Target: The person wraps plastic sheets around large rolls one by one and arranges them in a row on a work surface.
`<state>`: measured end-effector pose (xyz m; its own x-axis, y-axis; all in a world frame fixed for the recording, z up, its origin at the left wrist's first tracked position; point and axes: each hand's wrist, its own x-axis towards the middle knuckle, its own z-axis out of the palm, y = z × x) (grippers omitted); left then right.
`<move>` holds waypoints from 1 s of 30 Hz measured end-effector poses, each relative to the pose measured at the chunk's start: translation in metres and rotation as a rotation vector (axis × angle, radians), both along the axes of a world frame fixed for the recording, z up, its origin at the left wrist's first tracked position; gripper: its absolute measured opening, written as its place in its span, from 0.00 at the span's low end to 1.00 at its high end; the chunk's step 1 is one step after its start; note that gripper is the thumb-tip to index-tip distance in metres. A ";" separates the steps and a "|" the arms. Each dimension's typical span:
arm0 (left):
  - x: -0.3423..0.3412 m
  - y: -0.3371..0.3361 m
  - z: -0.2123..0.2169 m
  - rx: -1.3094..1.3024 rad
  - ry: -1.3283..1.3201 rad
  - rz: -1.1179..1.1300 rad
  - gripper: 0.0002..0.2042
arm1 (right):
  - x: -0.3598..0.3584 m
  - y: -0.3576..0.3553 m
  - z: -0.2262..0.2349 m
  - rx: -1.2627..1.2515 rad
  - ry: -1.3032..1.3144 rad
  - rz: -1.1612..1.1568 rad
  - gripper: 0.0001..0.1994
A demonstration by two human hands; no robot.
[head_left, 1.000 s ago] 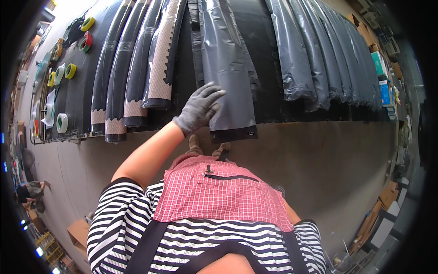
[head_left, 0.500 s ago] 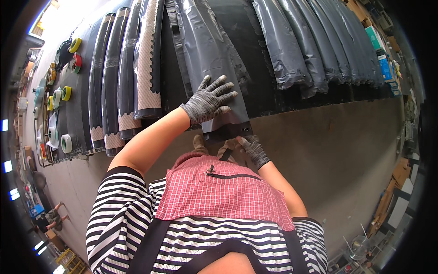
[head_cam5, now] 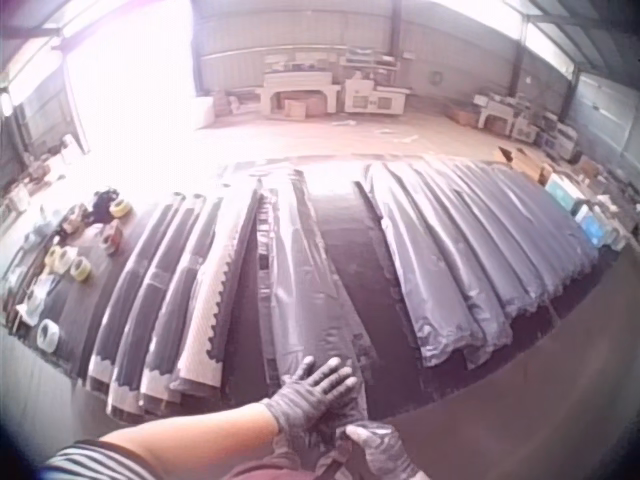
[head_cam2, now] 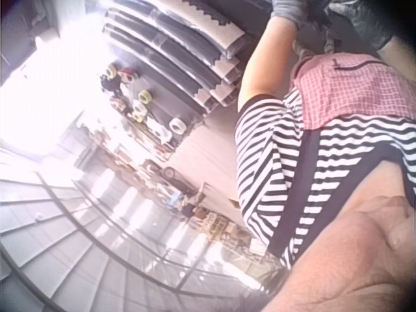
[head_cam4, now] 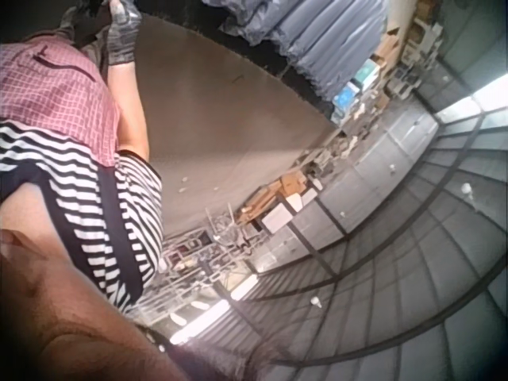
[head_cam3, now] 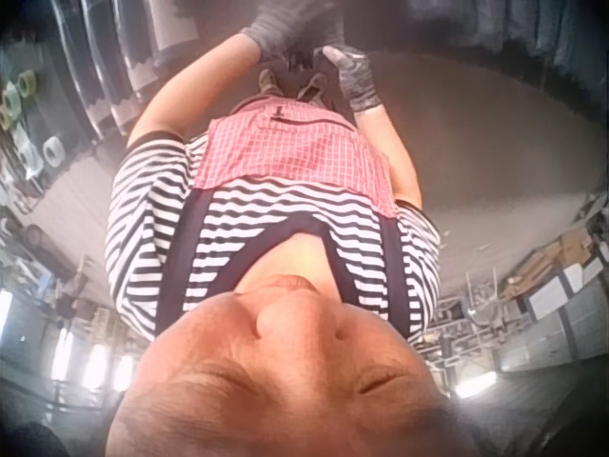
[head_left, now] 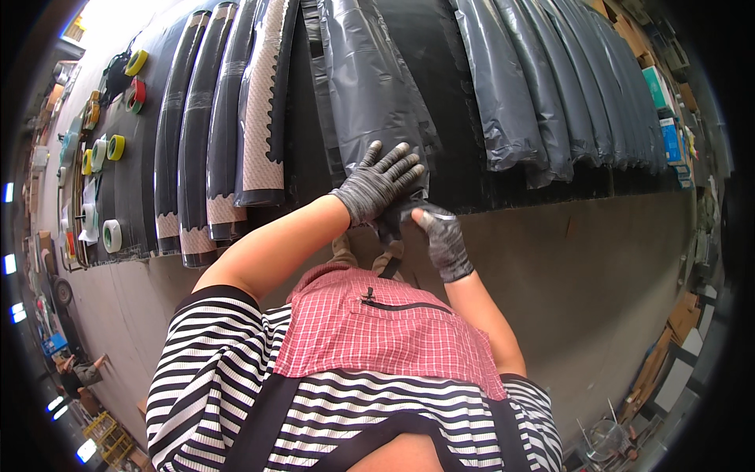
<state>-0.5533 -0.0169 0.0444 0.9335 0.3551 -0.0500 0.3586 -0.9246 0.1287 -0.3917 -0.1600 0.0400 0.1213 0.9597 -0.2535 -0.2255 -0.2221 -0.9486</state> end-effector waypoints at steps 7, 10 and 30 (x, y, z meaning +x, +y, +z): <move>-0.044 0.016 0.007 -0.538 -0.429 0.048 0.44 | -0.008 0.056 0.000 -0.268 0.434 -0.246 0.09; -0.061 -0.021 0.001 -0.334 -0.567 0.040 0.28 | -0.001 0.059 -0.026 -0.261 0.534 -0.255 0.08; -0.055 -0.072 -0.019 -0.105 -0.446 0.238 0.33 | -0.029 0.043 -0.005 0.367 -0.870 0.006 0.12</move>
<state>-0.6088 -0.0892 0.0257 0.7660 0.5750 0.2875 0.4470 -0.7978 0.4046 -0.4206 -0.1175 0.0346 0.1210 0.9628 0.2416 0.5949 0.1245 -0.7941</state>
